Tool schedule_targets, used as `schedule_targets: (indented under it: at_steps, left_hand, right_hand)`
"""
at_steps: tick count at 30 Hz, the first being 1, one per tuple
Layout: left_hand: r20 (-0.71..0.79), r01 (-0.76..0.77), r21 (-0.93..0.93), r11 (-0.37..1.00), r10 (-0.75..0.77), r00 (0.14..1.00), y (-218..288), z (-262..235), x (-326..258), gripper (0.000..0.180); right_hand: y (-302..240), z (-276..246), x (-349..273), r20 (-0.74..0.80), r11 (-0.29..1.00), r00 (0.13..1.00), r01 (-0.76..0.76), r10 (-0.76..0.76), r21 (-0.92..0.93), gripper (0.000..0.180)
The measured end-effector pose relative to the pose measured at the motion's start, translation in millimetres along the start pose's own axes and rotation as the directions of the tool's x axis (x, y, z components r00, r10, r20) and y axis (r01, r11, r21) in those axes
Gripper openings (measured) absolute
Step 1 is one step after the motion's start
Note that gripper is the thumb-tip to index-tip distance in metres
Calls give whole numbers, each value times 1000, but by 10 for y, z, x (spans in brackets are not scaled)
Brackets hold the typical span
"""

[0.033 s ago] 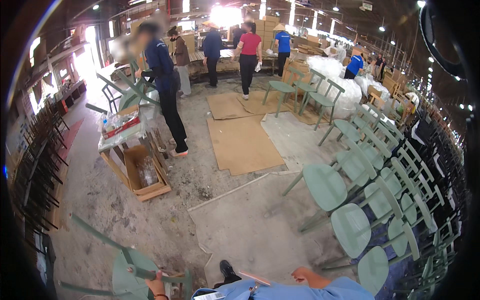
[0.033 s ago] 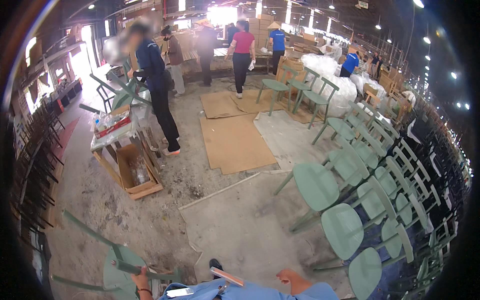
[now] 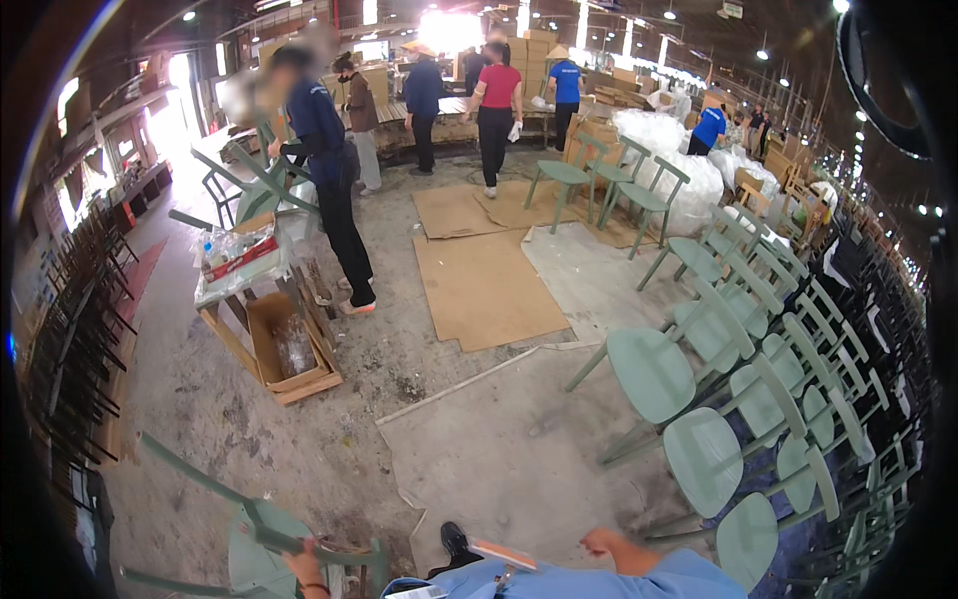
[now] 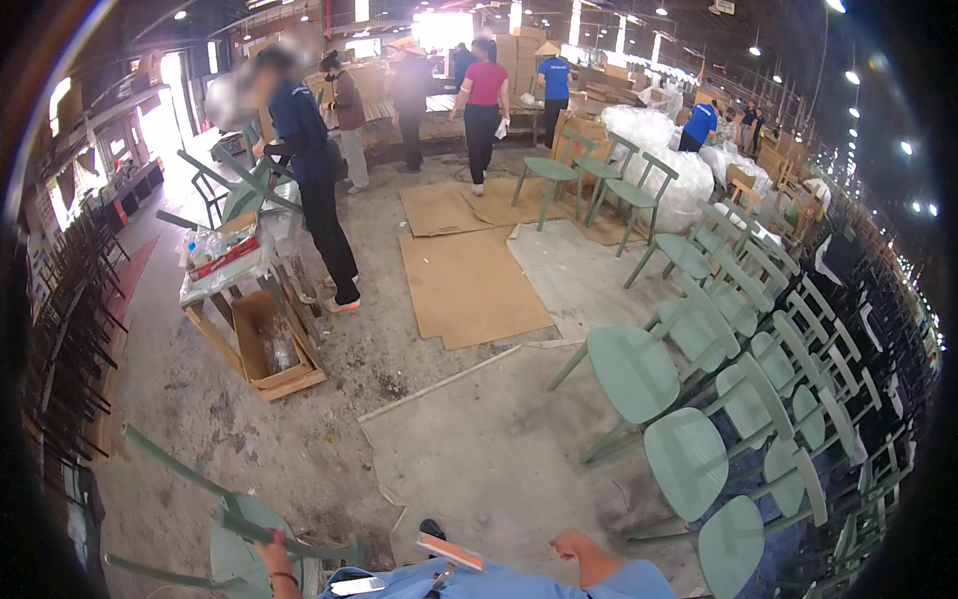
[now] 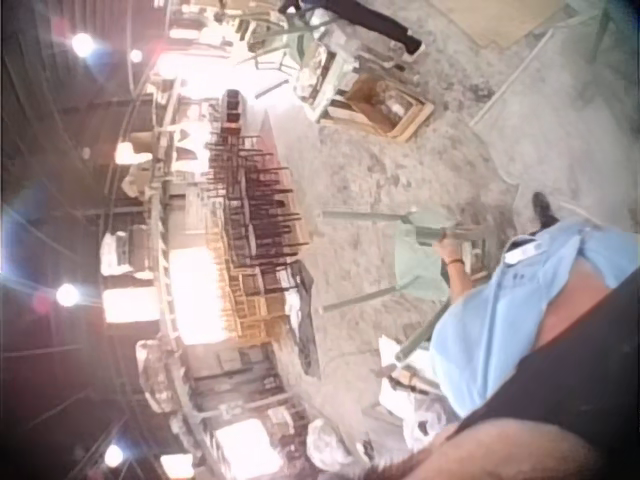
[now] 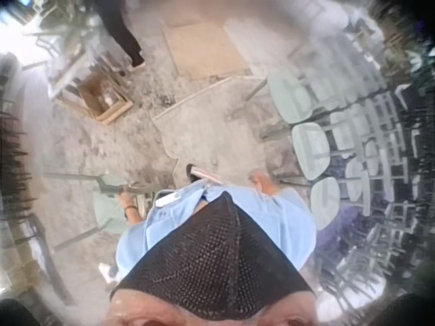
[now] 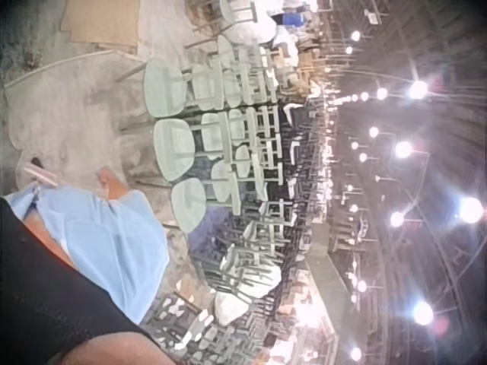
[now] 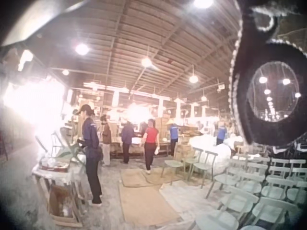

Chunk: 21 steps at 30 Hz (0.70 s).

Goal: The person assembles green metal chairs by inserting legs into the seat frame and tapping them with a wooden mallet. They wipe the chair legs with a white cloth, flip the chair to inspect the underside, and repeat the process on multiple chairs.

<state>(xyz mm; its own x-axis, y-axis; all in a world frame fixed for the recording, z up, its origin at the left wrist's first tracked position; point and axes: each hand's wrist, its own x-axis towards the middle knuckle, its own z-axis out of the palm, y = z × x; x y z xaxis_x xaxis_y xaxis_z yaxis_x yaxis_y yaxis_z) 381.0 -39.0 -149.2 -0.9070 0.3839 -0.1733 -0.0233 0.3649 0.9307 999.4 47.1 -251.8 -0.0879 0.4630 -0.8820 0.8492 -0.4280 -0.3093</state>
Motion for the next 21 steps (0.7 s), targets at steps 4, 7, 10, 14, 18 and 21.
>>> schedule_targets:
  at_steps: [4, 7, 10, 14, 18, 21]
  left_hand:
    - [-281, 73, -233, 970, -139, 949, 976, 462, 879, 27]
    - [-201, -96, -409, 907, 12, 979, 1524, 249, 1111, 17]
    - [-141, -178, -480, 859, 124, 982, 2005, 259, 1142, 10]
    - [-167, -206, -746, 633, 122, 978, 2902, 525, 668, 16]
    - [-351, -311, -792, 526, 26, 936, 3259, 1030, 431, 21]
    - [-389, -294, -750, 593, -35, 920, 3409, 1899, 506, 25]
  right_hand:
    - [-726, -538, 809, -11, 961, 963, 268, -268, 72, 37]
    - [-2076, -715, 989, 17, 913, 982, 168, -188, 371, 55]
    - [-2788, -883, 1208, -6, 910, 970, 230, -243, 345, 79]
    - [-3577, -1559, 1308, 223, 766, 880, 211, -420, 608, 85]
    - [-3909, -2822, 1340, 397, 444, 384, 40, -834, 895, 85]
    - [-4211, -3913, 1278, 334, 338, 52, 186, -941, 923, 76]
